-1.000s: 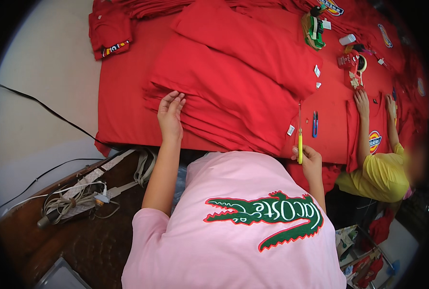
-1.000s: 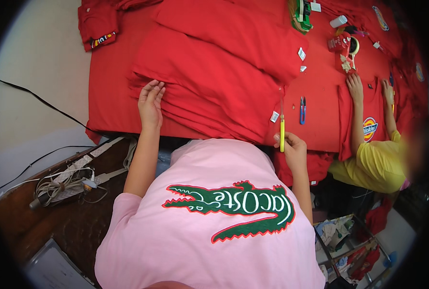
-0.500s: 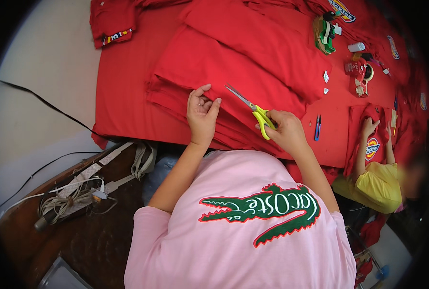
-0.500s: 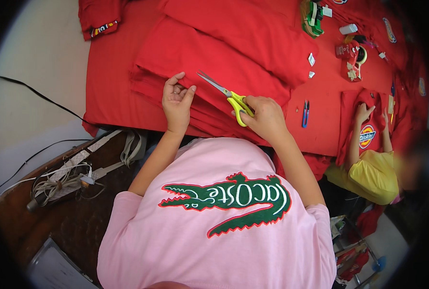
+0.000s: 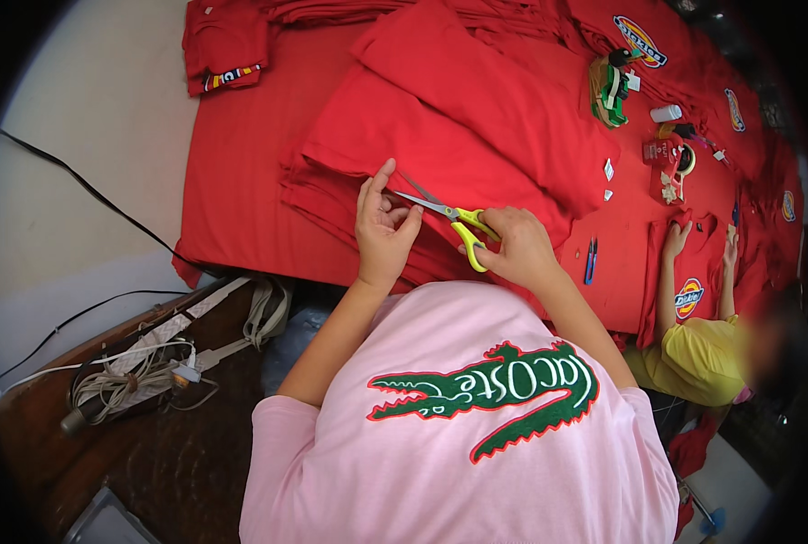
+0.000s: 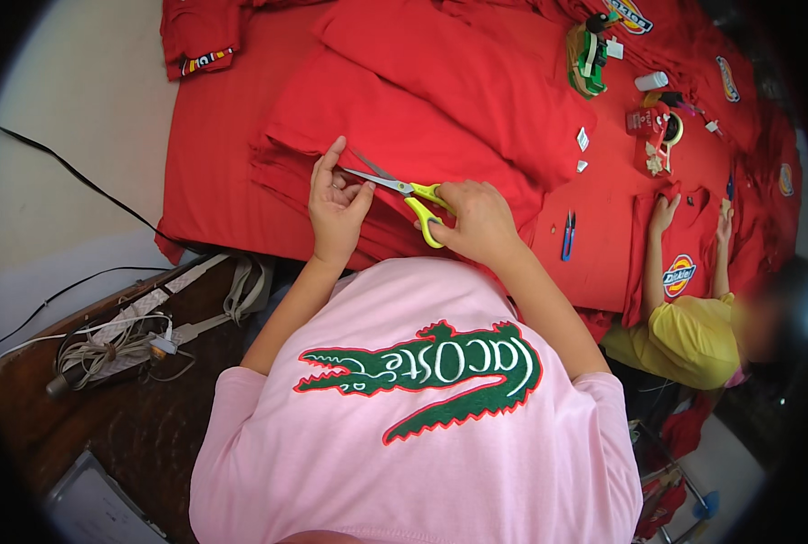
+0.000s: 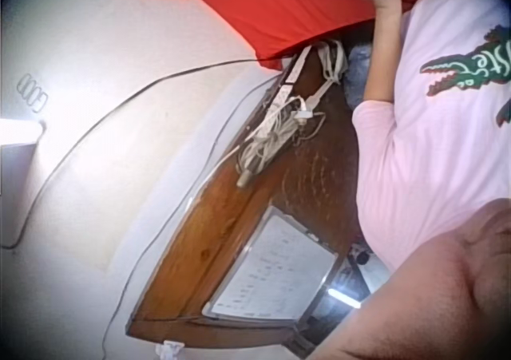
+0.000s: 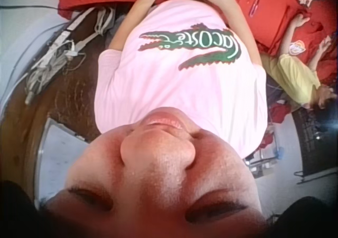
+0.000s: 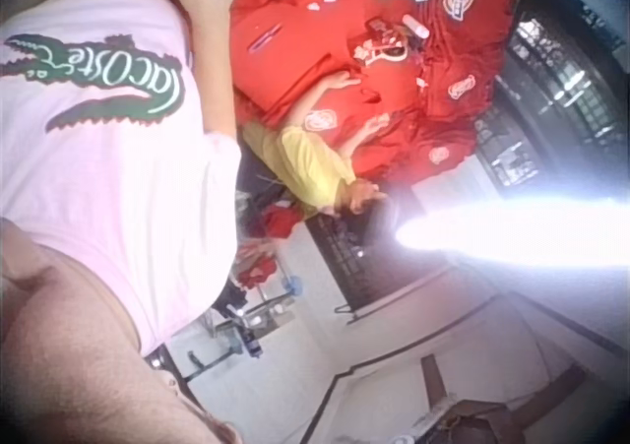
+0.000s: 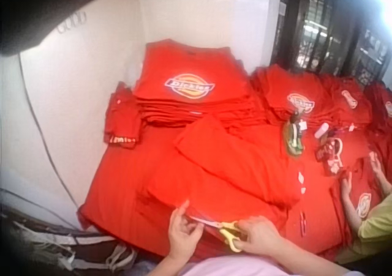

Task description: The person uses yellow-handled scissors to cut tags off a stack of red Dickies shirts on a table. The person repeatedly picks up shirts, cuts the tags, and places them back on the pile. Another person in a yellow shirt is visible in the background folding shirts.

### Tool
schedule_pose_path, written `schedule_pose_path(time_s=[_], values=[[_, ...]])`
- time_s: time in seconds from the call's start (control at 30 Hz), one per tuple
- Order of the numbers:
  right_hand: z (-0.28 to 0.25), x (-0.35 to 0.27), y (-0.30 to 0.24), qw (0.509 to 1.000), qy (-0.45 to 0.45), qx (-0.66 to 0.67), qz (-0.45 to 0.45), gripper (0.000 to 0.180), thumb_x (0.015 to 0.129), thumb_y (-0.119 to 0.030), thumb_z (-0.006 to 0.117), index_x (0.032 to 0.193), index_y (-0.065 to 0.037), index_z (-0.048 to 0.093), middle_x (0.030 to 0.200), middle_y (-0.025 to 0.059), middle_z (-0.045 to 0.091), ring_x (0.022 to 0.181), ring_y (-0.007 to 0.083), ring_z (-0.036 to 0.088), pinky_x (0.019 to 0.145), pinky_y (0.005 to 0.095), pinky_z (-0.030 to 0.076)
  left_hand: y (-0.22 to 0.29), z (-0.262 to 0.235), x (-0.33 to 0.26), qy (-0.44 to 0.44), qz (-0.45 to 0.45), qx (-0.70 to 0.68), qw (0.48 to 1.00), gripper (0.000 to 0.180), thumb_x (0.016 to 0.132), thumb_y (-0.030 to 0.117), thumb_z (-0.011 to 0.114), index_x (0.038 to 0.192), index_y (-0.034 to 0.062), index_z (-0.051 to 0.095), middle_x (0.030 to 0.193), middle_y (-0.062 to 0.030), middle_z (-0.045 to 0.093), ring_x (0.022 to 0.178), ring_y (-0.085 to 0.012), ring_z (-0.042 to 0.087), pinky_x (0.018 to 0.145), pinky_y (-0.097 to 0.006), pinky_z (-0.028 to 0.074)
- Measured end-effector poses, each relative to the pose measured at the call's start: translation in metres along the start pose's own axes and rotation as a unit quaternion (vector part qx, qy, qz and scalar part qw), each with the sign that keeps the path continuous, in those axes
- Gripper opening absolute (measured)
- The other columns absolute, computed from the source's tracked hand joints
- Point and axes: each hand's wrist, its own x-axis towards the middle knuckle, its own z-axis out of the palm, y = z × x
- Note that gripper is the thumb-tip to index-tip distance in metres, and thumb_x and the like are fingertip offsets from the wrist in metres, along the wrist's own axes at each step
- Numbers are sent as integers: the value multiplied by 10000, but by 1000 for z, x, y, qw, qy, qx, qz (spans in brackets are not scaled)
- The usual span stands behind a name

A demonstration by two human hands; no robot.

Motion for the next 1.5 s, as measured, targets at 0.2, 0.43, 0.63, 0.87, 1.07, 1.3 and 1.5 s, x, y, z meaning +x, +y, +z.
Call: schedule_pose_path(time_s=[0.2, 0.43, 0.63, 0.87, 1.07, 1.3, 1.5], values=[[3, 7, -2, 1000, 14, -1, -13, 384, 795, -373, 872, 899, -49, 692, 693, 99, 618, 688, 316, 606, 720, 431, 454, 2, -2, 3, -3, -3, -15, 1000, 787, 891, -200, 645, 1606, 14, 399, 1379, -52, 424, 1001, -89, 581, 881, -214, 585], [7, 3, 0, 999, 9, 38, 12, 372, 833, -380, 814, 816, -41, 662, 697, 142, 649, 651, 352, 609, 684, 426, 428, -1, -2, 4, 36, -1, -44, 998, 723, 898, -154, 702, 1561, 41, 490, 1281, -35, 466, 891, -73, 543, 817, -197, 574], [5, 10, -5, 999, 12, 43, 0, 394, 834, -396, 814, 812, -39, 648, 704, 135, 650, 661, 339, 609, 687, 427, 420, -8, -9, 13, 42, 12, -27, 999, 696, 910, -154, 695, 1552, 35, 503, 1331, -32, 454, 882, -59, 526, 816, -187, 555], [5, 25, -8, 999, 14, 31, -26, 403, 829, -417, 835, 859, -48, 675, 696, 122, 637, 645, 317, 596, 698, 417, 417, 10, -6, 12, 58, -22, -97, 993, 769, 869, -184, 716, 1570, 15, 472, 1493, -18, 455, 858, -58, 477, 834, -189, 512], [12, 25, -4, 998, 0, 61, -4, 391, 867, -421, 816, 865, -47, 702, 633, 136, 608, 594, 345, 565, 712, 416, 428, -6, -13, 14, 77, -4, -63, 995, 732, 897, -157, 718, 1566, 36, 493, 1368, -21, 472, 883, -49, 503, 828, -190, 541], [11, 35, -9, 999, 10, 48, -10, 376, 816, -384, 867, 828, -64, 671, 660, 83, 615, 611, 283, 564, 677, 407, 404, 1, -16, 27, 75, 0, -81, 994, 745, 890, -172, 706, 1570, 38, 484, 1504, -37, 447, 881, -44, 503, 799, -187, 537], [9, 51, -14, 997, 35, 43, -50, 369, 811, -381, 859, 839, -66, 669, 683, 89, 625, 620, 289, 574, 667, 413, 397, 12, -23, 31, 54, -9, -105, 993, 857, 866, -201, 696, 1624, 30, 373, 1638, -62, 400, 891, -56, 522, 802, -183, 555]])
